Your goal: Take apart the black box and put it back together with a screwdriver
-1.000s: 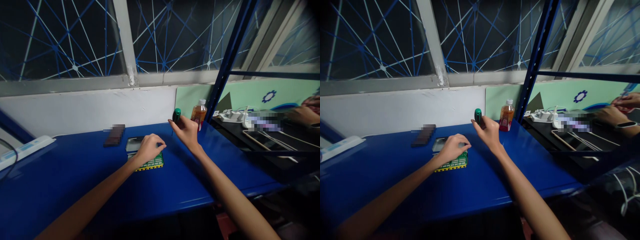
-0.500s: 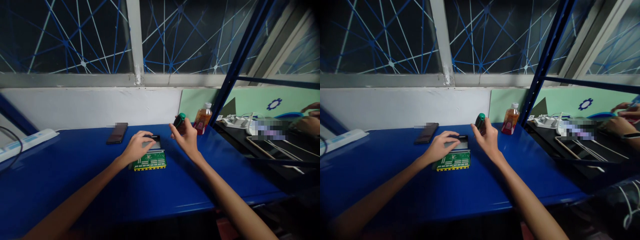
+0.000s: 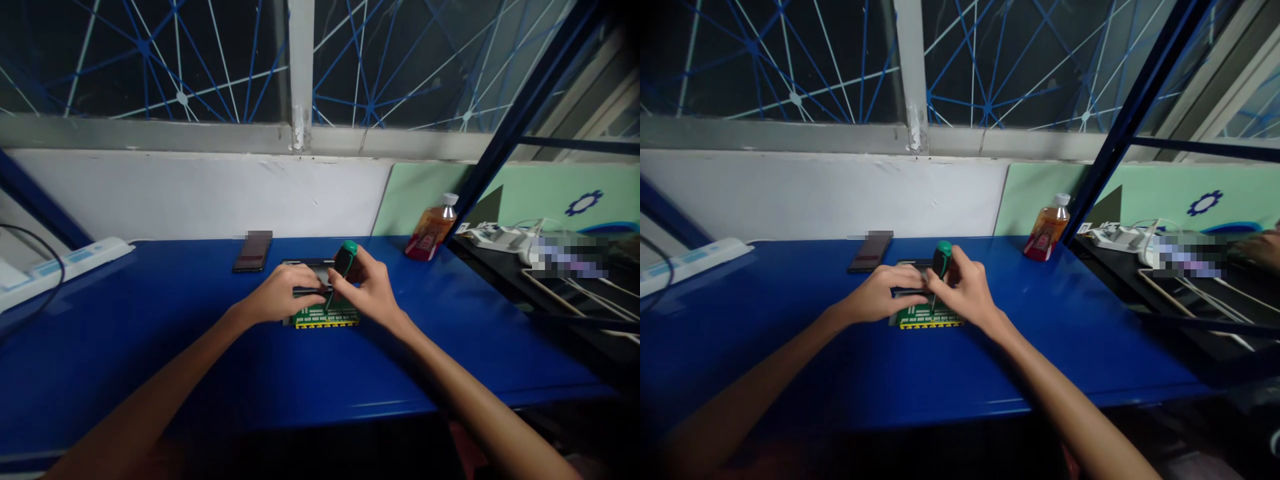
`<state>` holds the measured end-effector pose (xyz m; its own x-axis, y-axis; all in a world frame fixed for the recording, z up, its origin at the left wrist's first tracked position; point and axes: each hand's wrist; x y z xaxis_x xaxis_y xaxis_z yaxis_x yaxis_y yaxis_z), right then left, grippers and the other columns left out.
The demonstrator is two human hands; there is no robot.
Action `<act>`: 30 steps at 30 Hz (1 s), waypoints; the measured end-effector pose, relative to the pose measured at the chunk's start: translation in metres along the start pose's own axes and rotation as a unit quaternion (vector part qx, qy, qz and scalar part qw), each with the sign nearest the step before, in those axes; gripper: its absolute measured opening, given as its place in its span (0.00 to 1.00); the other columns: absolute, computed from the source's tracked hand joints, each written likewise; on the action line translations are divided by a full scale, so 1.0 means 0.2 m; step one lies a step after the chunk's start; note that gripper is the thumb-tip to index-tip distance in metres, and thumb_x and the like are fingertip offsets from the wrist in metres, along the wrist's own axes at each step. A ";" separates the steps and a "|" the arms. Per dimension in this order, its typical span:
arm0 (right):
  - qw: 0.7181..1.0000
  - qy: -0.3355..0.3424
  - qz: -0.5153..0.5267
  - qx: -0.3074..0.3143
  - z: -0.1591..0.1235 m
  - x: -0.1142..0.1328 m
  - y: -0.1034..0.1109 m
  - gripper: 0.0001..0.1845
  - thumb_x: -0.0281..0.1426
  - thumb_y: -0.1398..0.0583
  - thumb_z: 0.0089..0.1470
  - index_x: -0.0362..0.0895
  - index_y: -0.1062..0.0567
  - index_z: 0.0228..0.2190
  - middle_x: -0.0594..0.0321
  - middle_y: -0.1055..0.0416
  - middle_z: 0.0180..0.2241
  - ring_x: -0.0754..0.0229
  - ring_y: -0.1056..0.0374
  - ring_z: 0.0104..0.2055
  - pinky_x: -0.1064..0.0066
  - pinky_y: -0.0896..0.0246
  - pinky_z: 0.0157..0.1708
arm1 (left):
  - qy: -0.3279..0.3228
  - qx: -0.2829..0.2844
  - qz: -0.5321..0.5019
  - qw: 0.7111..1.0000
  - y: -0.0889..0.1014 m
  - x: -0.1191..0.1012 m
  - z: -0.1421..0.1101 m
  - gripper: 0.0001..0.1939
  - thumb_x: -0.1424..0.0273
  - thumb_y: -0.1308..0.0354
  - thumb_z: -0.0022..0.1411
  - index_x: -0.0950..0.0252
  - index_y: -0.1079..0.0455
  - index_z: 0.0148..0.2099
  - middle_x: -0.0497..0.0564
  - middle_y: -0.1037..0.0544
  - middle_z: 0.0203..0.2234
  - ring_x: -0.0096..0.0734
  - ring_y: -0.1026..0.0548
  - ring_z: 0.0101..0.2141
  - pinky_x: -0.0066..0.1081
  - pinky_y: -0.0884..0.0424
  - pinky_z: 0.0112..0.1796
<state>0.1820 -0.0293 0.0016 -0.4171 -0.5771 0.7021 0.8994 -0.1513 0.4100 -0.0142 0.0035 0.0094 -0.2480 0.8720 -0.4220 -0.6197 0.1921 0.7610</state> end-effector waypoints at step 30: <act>0.999 0.021 0.026 0.013 -0.03 0.00 -0.01 0.08 0.34 0.39 0.54 0.46 0.35 0.31 0.70 0.38 0.22 0.67 0.42 0.21 0.72 0.45 0.19 | 0.049 0.021 -0.041 0.998 -0.09 -0.02 0.00 0.07 0.71 0.41 0.61 0.65 0.22 0.39 0.53 0.19 0.33 0.35 0.22 0.36 0.36 0.28 0.42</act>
<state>0.1807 -0.0341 -0.0024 -0.3627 -0.6174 0.6981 0.9161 -0.0988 0.3886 -0.0017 -0.0034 -0.0032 -0.2697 0.8051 -0.5283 -0.6093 0.2822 0.7410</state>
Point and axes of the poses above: each hand's wrist, its own z-axis towards the middle knuckle, its own y-axis out of the back of the hand, x = y × z
